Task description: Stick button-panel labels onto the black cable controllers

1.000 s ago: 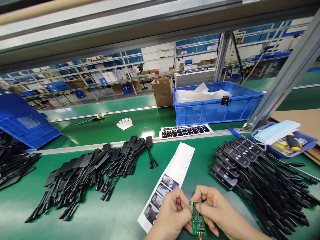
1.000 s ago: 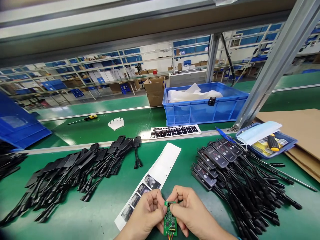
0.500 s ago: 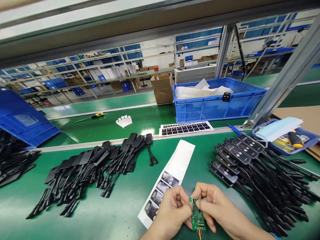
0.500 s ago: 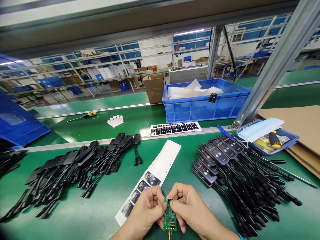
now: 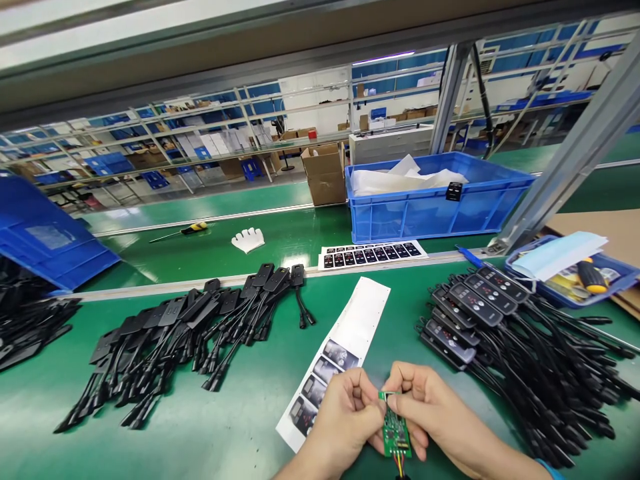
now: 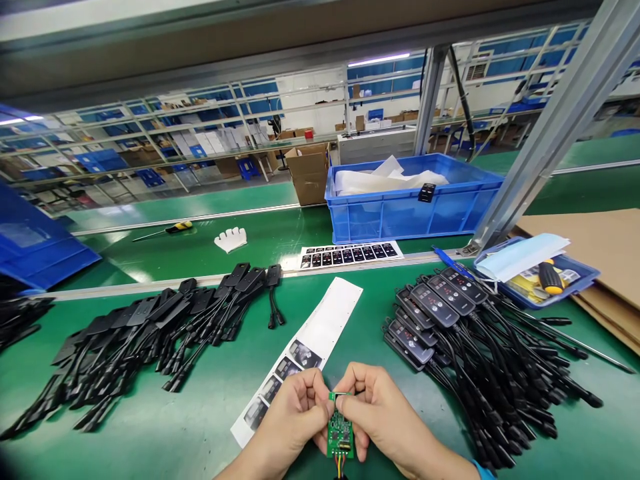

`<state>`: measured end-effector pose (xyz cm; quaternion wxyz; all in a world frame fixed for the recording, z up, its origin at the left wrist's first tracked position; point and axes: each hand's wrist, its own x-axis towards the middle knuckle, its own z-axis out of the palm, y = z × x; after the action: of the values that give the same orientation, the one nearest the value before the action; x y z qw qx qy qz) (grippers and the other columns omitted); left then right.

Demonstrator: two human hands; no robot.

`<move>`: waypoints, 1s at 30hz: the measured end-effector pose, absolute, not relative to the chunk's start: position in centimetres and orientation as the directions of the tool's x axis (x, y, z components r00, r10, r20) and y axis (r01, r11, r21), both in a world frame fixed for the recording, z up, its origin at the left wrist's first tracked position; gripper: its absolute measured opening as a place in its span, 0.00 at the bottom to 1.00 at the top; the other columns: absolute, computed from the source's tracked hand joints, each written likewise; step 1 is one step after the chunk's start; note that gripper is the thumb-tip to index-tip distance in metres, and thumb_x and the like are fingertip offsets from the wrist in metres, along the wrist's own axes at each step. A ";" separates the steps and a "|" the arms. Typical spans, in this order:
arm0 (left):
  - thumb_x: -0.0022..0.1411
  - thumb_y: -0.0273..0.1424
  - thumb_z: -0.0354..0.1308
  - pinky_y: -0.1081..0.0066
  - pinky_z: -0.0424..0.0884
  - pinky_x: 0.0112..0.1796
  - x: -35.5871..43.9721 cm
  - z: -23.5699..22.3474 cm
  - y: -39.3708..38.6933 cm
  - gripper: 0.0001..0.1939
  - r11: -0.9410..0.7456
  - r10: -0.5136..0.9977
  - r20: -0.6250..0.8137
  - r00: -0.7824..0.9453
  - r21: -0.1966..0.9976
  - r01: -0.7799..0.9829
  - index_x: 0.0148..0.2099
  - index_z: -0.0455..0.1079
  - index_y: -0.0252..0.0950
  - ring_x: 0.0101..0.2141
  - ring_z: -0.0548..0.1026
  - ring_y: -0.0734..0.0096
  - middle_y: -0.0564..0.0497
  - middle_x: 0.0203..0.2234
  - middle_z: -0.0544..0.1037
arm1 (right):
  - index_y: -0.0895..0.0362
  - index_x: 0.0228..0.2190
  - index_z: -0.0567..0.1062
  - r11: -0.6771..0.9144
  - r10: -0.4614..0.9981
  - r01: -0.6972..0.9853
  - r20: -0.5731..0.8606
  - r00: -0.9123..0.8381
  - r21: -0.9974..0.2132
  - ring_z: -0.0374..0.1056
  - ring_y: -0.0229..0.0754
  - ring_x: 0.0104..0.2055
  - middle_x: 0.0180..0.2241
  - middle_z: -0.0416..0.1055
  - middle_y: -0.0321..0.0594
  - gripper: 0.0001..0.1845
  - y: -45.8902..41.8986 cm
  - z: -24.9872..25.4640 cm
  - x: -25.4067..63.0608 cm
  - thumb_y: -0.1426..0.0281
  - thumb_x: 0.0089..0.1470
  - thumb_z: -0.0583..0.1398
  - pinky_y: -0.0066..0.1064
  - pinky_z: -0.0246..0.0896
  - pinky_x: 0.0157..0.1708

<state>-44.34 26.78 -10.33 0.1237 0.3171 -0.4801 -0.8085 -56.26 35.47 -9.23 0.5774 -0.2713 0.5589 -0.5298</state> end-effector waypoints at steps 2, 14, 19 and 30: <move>0.42 0.36 0.69 0.82 0.65 0.12 -44.3 -10.8 26.8 0.21 -0.508 -0.511 -0.387 -0.768 0.856 -0.094 0.26 0.58 0.34 0.11 0.66 0.81 0.60 0.11 0.68 | 0.56 0.26 0.64 0.292 -0.912 0.314 -0.362 -0.192 -0.903 0.50 0.28 0.10 0.08 0.55 0.22 0.13 35.5 -9.2 -56.3 0.62 0.44 0.62 0.19 0.52 0.11; 0.44 0.34 0.68 0.82 0.66 0.13 -44.1 -10.1 26.5 0.19 -0.499 -0.508 -0.373 -0.776 0.862 -0.088 0.26 0.59 0.34 0.12 0.67 0.81 0.59 0.11 0.68 | 0.58 0.31 0.66 0.294 -0.915 0.327 -0.363 -0.175 -0.898 0.60 0.32 0.11 0.09 0.61 0.25 0.10 35.8 -8.8 -56.5 0.67 0.43 0.57 0.22 0.56 0.17; 0.43 0.35 0.69 0.82 0.66 0.14 -44.0 -9.5 26.5 0.20 -0.495 -0.493 -0.398 -0.774 0.860 -0.126 0.26 0.59 0.34 0.12 0.67 0.81 0.58 0.11 0.69 | 0.57 0.31 0.65 0.304 -0.914 0.324 -0.370 -0.165 -0.896 0.59 0.32 0.11 0.08 0.60 0.24 0.13 35.7 -9.0 -56.3 0.64 0.45 0.60 0.21 0.54 0.15; 0.43 0.36 0.69 0.82 0.66 0.14 -44.1 -9.9 26.5 0.20 -0.497 -0.499 -0.378 -0.780 0.862 -0.100 0.26 0.59 0.34 0.12 0.67 0.81 0.59 0.11 0.68 | 0.57 0.31 0.64 0.294 -0.915 0.299 -0.358 -0.185 -0.908 0.60 0.33 0.11 0.09 0.62 0.25 0.14 35.9 -8.9 -56.2 0.61 0.45 0.59 0.22 0.56 0.17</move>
<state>-44.07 26.48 -9.93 0.1233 0.3080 -0.4859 -0.8086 -56.24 35.87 -8.88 0.5762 -0.2746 0.5615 -0.5267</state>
